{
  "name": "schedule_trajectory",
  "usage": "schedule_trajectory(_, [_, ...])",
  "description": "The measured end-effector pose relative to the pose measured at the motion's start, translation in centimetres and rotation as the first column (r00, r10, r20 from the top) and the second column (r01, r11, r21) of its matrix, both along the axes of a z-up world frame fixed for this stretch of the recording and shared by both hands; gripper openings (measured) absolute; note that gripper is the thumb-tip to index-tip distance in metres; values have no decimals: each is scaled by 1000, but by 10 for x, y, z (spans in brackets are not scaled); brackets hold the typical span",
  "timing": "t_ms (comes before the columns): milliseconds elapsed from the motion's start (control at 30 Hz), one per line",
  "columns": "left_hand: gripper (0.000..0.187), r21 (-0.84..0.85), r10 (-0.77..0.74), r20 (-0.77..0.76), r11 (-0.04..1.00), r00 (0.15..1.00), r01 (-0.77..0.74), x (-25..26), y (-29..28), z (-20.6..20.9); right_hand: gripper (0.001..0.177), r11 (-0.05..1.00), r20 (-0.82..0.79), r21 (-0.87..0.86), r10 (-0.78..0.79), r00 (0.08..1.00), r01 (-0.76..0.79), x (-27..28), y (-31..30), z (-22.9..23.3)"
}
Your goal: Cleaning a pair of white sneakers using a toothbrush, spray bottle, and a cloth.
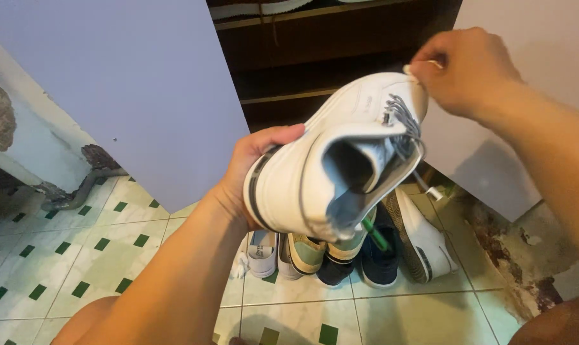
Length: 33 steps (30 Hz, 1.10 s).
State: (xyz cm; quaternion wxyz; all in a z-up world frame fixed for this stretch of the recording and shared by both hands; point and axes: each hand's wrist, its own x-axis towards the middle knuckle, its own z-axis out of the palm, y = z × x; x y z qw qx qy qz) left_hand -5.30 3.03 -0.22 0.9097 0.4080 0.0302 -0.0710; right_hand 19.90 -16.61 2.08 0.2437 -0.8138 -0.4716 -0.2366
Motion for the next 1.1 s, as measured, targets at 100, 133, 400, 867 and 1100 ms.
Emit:
schedule_trajectory(100, [52, -60, 45, -36, 997, 998, -47, -4, -2, 1, 20, 983, -302, 33, -160, 940, 178, 3, -7, -4])
schedule_trajectory(133, [53, -54, 75, -59, 995, 995, -79, -4, -4, 2, 17, 974, -584, 153, -45, 810, 165, 2, -7, -6])
schedule_trajectory(400, [55, -92, 253, -24, 963, 967, -254, 4, -12, -1, 23, 942, -905, 302, 235, 355, 147, -54, -7, 12])
schedule_trajectory(867, [54, 132, 440, 110, 882, 891, -452, 5, -13, 8, 27, 866, -532, 415, 481, 697, -280, -102, 1, 54])
schedule_trajectory(1100, [48, 252, 426, 136, 858, 894, -447, 12, -11, 1, 20, 903, -333, 228, 423, 842, -364, -118, 14, 55])
